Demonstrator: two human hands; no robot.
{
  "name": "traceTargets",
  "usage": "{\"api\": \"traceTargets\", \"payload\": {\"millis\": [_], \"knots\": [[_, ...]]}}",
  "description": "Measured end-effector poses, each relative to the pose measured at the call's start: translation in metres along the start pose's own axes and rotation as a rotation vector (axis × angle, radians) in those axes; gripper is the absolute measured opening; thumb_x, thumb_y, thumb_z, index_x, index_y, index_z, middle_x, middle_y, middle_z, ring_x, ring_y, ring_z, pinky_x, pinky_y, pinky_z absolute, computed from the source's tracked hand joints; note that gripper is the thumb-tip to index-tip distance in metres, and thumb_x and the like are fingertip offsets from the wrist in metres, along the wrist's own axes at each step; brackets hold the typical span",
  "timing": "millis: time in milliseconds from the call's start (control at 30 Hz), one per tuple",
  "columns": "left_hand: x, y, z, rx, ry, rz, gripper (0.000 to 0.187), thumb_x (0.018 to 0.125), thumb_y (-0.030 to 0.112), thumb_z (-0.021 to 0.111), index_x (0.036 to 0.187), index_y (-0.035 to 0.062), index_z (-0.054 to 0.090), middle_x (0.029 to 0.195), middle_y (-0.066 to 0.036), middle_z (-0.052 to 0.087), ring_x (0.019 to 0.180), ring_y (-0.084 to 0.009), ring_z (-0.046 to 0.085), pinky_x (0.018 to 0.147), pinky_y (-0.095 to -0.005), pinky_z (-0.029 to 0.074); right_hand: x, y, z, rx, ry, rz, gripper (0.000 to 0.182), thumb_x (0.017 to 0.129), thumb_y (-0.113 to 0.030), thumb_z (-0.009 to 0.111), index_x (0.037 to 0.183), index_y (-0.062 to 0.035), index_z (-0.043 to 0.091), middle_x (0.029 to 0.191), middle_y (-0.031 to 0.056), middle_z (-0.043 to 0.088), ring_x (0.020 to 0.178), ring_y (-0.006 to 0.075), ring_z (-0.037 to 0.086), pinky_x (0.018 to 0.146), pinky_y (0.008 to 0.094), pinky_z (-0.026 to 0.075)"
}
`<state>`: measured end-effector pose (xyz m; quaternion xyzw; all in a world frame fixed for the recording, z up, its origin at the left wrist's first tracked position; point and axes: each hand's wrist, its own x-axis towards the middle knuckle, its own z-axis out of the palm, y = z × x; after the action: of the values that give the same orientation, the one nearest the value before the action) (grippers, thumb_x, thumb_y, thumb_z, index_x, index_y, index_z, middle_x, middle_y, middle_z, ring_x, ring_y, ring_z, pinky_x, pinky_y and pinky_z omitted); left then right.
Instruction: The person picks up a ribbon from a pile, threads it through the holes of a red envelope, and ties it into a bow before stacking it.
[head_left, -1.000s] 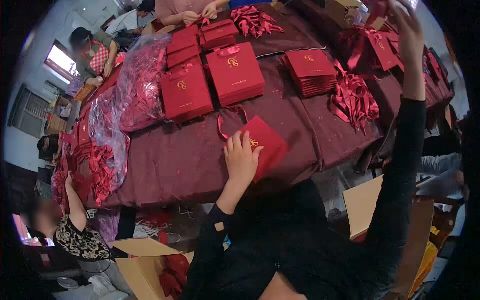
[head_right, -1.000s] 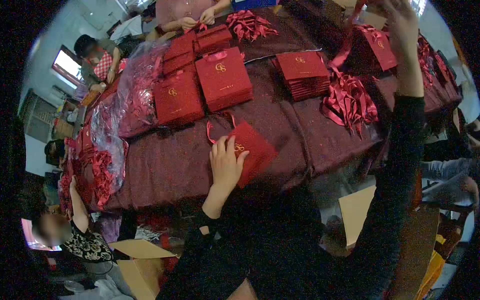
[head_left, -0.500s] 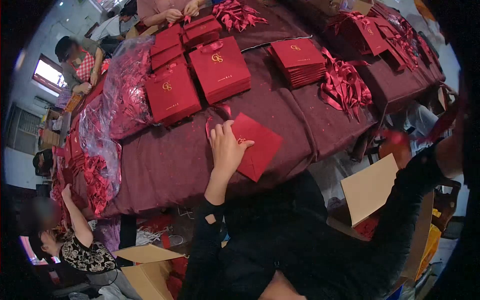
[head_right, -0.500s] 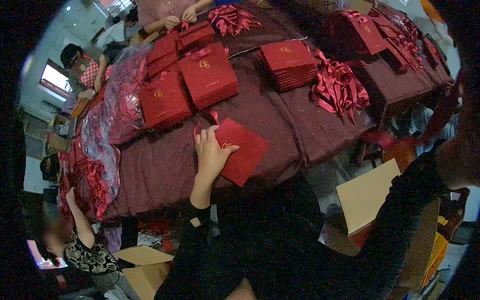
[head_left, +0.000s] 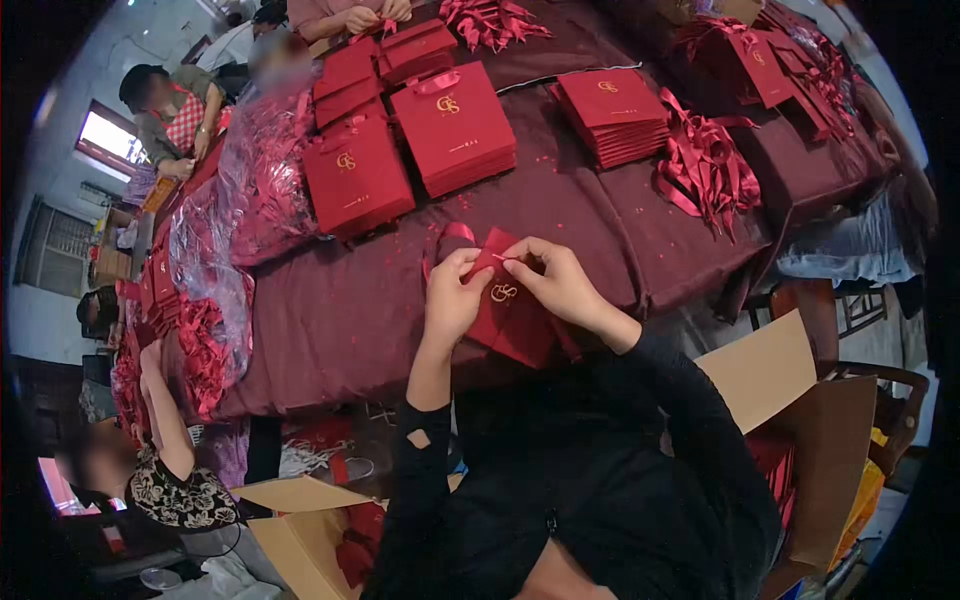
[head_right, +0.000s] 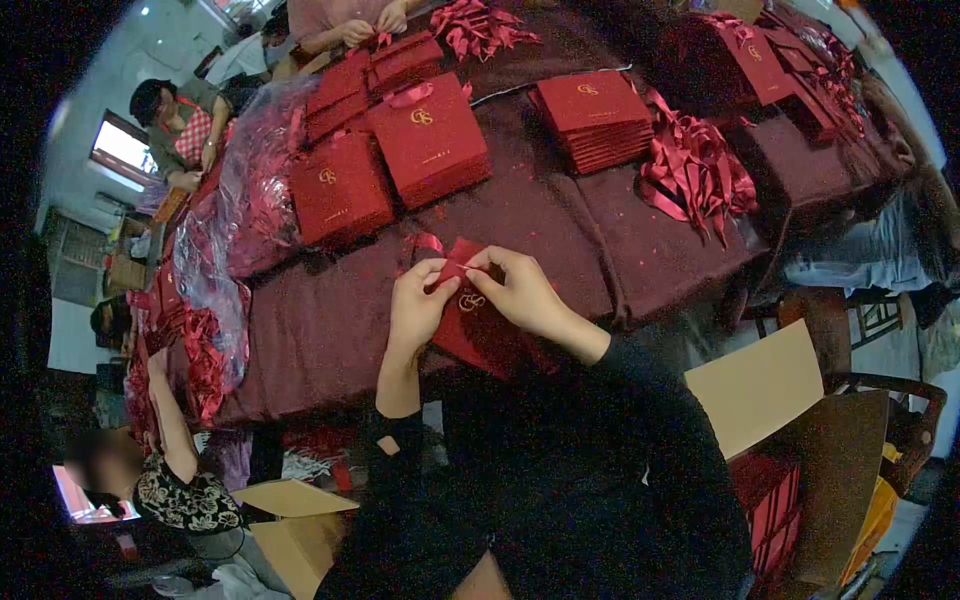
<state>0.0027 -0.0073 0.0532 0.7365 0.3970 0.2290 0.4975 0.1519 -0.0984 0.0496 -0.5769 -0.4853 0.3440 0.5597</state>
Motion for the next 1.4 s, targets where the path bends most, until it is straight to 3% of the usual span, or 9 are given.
{"api": "traceTargets", "payload": {"millis": [233,300,533,600,700,900,1100,1333,1400], "knots": [[0.0,-0.01,0.001,-0.28,-0.064,-0.098,0.023,0.084,-0.001,0.061,0.107,-0.0062,0.061,0.099,-0.012,0.069,0.089,-0.0137,0.065,0.077,-0.0254,0.05,0.001,0.01,-0.002,0.018,0.014,0.08,0.012,0.09,-0.009,0.059,0.093,0.0029,0.062,0.079,0.0096,0.066,0.07,0.0116,0.061,0.06,0.0276,0.047],[-0.001,-0.007,0.001,-0.288,-0.066,-0.098,0.023,0.084,-0.001,0.061,0.107,-0.0059,0.061,0.099,-0.012,0.069,0.088,-0.0131,0.064,0.077,-0.0252,0.05,0.003,0.012,-0.001,0.078,0.026,0.091,0.007,0.091,-0.004,0.057,0.092,0.0024,0.06,0.077,0.0047,0.064,0.063,0.0068,0.056,0.058,0.023,0.047],[0.0,-0.005,-0.002,-0.31,-0.105,-0.134,0.025,0.086,-0.001,0.06,0.11,-0.0059,0.06,0.099,-0.012,0.069,0.088,-0.0124,0.064,0.077,-0.0242,0.049,0.002,0.022,0.002,0.013,0.008,0.025,0.006,0.089,-0.003,0.059,0.089,0.0023,0.06,0.075,0.0052,0.064,0.067,0.0072,0.059,0.06,0.0234,0.048],[0.0,-0.007,-0.001,-0.286,-0.101,-0.109,0.024,0.087,-0.001,0.059,0.11,-0.0055,0.06,0.1,-0.012,0.069,0.086,-0.0125,0.064,0.076,-0.0252,0.05,0.002,0.021,0.004,-0.032,0.035,-0.025,0.011,0.083,-0.009,0.063,0.086,0.0016,0.061,0.076,0.014,0.066,0.07,0.0224,0.067,0.061,0.0339,0.049],[0.001,-0.01,0.002,-0.263,-0.094,-0.07,0.022,0.088,-0.001,0.058,0.11,-0.0053,0.061,0.101,-0.011,0.068,0.085,-0.0125,0.063,0.076,-0.0261,0.051,0.004,0.018,0.008,-0.122,0.083,-0.009,0.013,0.081,-0.012,0.063,0.084,0.0008,0.061,0.077,0.0177,0.065,0.073,0.0303,0.067,0.063,0.0364,0.05],[-0.002,-0.009,0.005,-0.195,-0.047,0.048,0.023,0.085,0.001,0.063,0.107,-0.0042,0.061,0.098,-0.012,0.068,0.091,-0.0143,0.063,0.079,-0.0287,0.049,0.012,0.017,0.012,-0.251,0.124,0.041,0.015,0.077,-0.013,0.064,0.083,0.0004,0.061,0.074,0.02,0.064,0.071,0.0356,0.065,0.062,0.0404,0.05],[-0.008,0.015,0.005,0.165,0.026,0.006,0.029,0.085,0.002,0.059,0.113,-0.005,0.058,0.107,-0.023,0.064,0.105,-0.0329,0.062,0.086,-0.0376,0.051,0.024,-0.007,0.013,-0.469,0.076,0.054,0.014,0.075,-0.013,0.064,0.079,0.0001,0.061,0.072,0.0215,0.063,0.071,0.0389,0.063,0.062,0.0446,0.049],[-0.003,-0.012,0.019,0.098,0.03,0.08,0.034,0.082,-0.001,0.057,0.116,-0.0062,0.056,0.107,-0.024,0.064,0.105,-0.0335,0.062,0.088,-0.0363,0.05,0.02,-0.001,0.021,-0.556,0.064,0.052,0.014,0.077,-0.012,0.063,0.081,0.0,0.056,0.07,0.0219,0.061,0.071,0.0401,0.062,0.062,0.0443,0.049],[0.001,-0.015,0.017,-0.118,0.01,0.053,0.032,0.087,0.003,0.056,0.118,-0.0051,0.056,0.104,-0.017,0.067,0.098,-0.0259,0.065,0.084,-0.0325,0.05,0.02,0.009,0.016,-0.506,0.049,0.001,0.014,0.079,-0.011,0.062,0.084,0.0,0.054,0.072,0.0223,0.061,0.072,0.0405,0.062,0.061,0.0436,0.049]]}}
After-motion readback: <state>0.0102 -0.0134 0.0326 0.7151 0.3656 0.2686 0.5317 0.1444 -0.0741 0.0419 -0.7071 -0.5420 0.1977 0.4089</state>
